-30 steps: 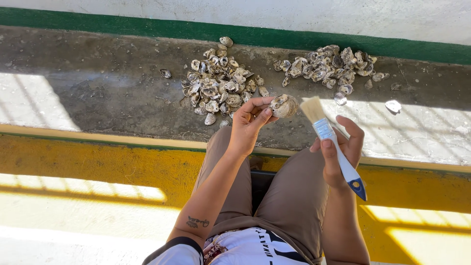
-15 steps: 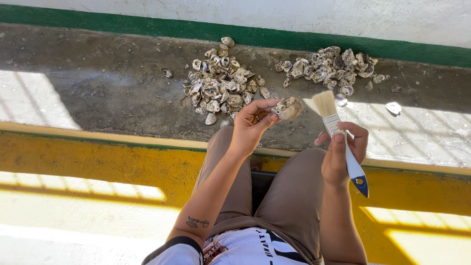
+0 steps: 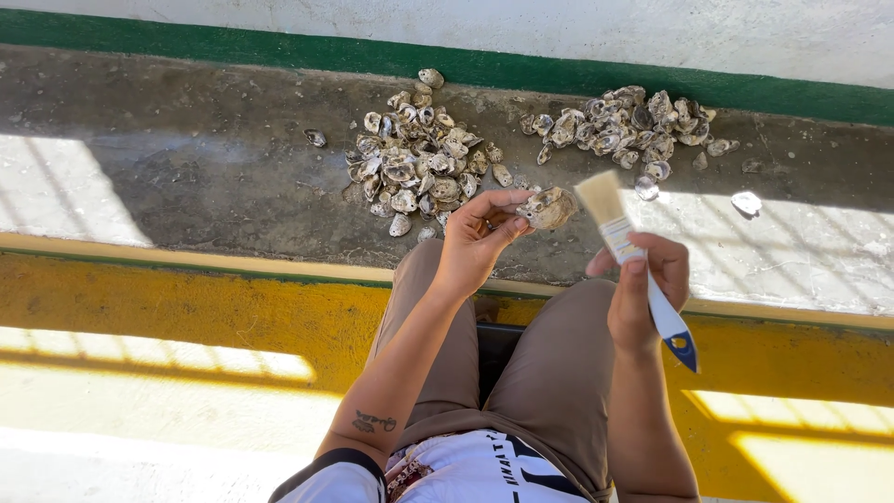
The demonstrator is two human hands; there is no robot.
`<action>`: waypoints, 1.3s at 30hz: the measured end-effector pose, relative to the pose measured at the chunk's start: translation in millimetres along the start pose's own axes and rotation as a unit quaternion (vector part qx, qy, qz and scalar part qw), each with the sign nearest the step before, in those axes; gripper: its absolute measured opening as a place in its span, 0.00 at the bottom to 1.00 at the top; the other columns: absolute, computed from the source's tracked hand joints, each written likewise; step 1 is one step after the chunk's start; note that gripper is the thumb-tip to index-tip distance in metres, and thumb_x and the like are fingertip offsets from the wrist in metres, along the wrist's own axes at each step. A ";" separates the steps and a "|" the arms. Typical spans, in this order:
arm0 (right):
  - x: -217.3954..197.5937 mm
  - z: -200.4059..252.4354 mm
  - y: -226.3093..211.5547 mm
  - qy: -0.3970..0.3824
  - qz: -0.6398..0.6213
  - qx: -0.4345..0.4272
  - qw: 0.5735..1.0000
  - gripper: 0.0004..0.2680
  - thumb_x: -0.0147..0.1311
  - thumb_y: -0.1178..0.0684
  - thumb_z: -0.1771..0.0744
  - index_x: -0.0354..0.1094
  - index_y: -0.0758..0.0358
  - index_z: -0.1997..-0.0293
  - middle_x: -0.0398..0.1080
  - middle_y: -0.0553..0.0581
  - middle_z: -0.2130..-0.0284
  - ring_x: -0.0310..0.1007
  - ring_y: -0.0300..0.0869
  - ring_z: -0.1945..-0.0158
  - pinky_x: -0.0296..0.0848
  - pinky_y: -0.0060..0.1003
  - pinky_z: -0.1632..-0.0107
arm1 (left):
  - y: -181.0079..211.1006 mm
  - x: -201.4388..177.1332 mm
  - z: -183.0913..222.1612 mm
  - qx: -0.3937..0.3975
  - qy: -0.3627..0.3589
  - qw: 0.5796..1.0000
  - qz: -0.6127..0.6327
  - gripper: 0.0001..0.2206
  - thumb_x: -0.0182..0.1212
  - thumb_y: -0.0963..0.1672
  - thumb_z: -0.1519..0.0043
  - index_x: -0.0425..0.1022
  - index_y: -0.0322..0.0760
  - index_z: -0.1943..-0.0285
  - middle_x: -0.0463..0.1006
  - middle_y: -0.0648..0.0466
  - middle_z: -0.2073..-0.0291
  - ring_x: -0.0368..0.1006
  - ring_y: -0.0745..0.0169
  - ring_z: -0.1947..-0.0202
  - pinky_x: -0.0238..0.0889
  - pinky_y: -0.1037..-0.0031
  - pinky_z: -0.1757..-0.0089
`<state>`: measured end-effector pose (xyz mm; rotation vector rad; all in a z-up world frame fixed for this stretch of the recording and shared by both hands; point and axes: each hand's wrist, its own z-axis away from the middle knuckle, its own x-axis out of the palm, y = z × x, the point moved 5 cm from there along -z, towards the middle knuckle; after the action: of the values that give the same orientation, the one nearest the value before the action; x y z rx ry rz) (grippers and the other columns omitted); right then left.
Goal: A person is using a brush to clean various oyster shells.
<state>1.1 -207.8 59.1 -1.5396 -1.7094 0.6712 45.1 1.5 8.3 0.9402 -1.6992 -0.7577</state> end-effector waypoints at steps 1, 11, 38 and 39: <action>-4.3 3.2 4.6 -0.001 0.000 0.001 1.000 0.10 0.52 0.50 0.26 0.61 0.64 0.42 0.73 0.59 0.59 0.74 0.39 0.62 0.74 0.33 0.53 | -0.2 0.6 -0.3 0.000 0.001 1.000 0.000 0.13 0.59 0.34 0.33 0.75 0.30 0.40 0.79 0.52 0.49 0.76 0.66 0.49 0.76 0.68 0.45; 1.1 4.7 -0.1 -0.008 0.087 0.001 0.996 0.10 0.50 0.49 0.24 0.62 0.67 0.44 0.74 0.61 0.63 0.75 0.40 0.64 0.72 0.31 0.56 | 2.3 3.5 1.7 -0.001 0.000 1.000 -0.029 0.14 0.60 0.33 0.33 0.75 0.29 0.39 0.79 0.52 0.51 0.77 0.66 0.50 0.76 0.71 0.47; 0.7 6.6 -8.2 -0.023 0.220 -0.019 0.975 0.09 0.49 0.51 0.25 0.67 0.69 0.49 0.74 0.58 0.67 0.77 0.39 0.65 0.74 0.30 0.61 | 36.6 19.5 10.1 0.049 0.038 0.975 -0.214 0.20 0.60 0.35 0.34 0.63 0.36 0.34 0.81 0.46 0.51 0.79 0.64 0.49 0.76 0.73 0.50; 3.5 7.8 -13.8 -0.028 0.187 -0.033 0.981 0.09 0.49 0.50 0.25 0.66 0.69 0.48 0.73 0.60 0.64 0.76 0.39 0.66 0.73 0.29 0.62 | 34.6 19.6 9.7 0.049 0.041 0.974 -0.219 0.21 0.61 0.34 0.34 0.63 0.36 0.34 0.81 0.46 0.51 0.79 0.64 0.50 0.75 0.73 0.50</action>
<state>-13.5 -205.7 65.9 -1.9299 -1.5052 0.8607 24.2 2.3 43.4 1.4234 -1.4834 -0.9108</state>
